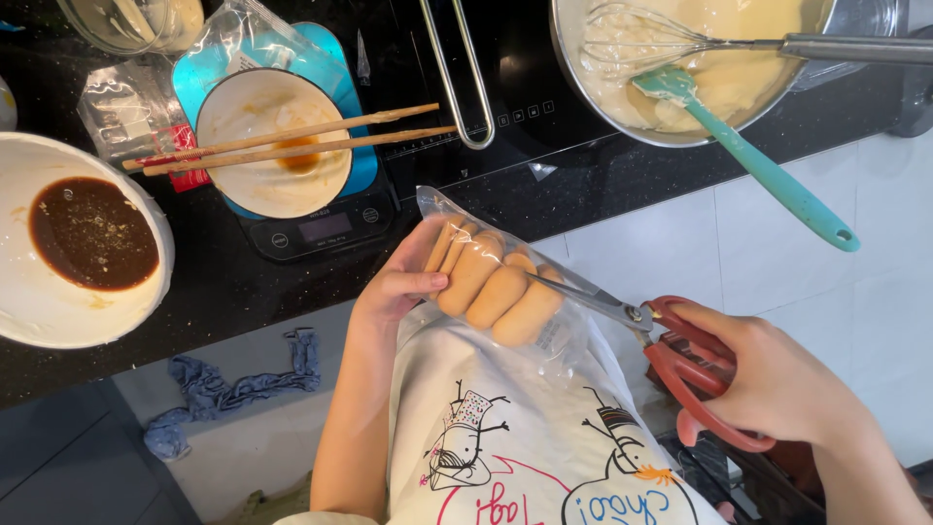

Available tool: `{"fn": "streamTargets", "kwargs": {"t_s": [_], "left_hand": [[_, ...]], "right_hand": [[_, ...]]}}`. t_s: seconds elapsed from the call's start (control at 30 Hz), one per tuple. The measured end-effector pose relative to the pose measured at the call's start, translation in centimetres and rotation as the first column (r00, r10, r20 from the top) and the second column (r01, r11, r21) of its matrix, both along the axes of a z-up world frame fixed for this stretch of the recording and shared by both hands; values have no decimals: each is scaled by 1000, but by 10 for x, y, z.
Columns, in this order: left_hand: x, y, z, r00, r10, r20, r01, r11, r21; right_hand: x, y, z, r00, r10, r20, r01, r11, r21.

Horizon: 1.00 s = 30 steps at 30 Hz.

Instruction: The recorder is preparing a tiramisu dessert by dipping ladyfinger biscuits in coffee and layering them with cream in a plastic container.

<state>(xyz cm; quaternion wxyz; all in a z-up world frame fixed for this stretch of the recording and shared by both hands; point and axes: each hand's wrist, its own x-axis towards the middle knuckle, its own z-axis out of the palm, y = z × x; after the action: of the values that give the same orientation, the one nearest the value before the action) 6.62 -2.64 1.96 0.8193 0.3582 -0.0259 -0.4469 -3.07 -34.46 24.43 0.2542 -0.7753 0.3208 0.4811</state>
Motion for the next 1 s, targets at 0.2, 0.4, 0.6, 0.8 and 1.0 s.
{"fn": "streamTargets", "kwargs": {"t_s": [0.2,0.4,0.6,0.8,1.0], "left_hand": [[-1,-4,-6,999,-8,-37,8,1000,-2],[-12,-27,16,979,153,-133,-175,970,-168],[-59,-64,-6,834,487,-260,-522,848,-87],[-54,-89,41,799,561,-217,-566,823,46],[-50,-91,59,843,530,-89,-528,848,46]], "right_hand": [[-24,-25,-23,993,-92,71,90,996,26],[-67,-62,-62,931,-312,189,254,926,278],[-68,-44,-76,808,-528,262,286,740,609],[-73,-39,-85,818,-559,133,373,692,618],[-78,-38,-65,808,-579,-108,568,718,402]]}}
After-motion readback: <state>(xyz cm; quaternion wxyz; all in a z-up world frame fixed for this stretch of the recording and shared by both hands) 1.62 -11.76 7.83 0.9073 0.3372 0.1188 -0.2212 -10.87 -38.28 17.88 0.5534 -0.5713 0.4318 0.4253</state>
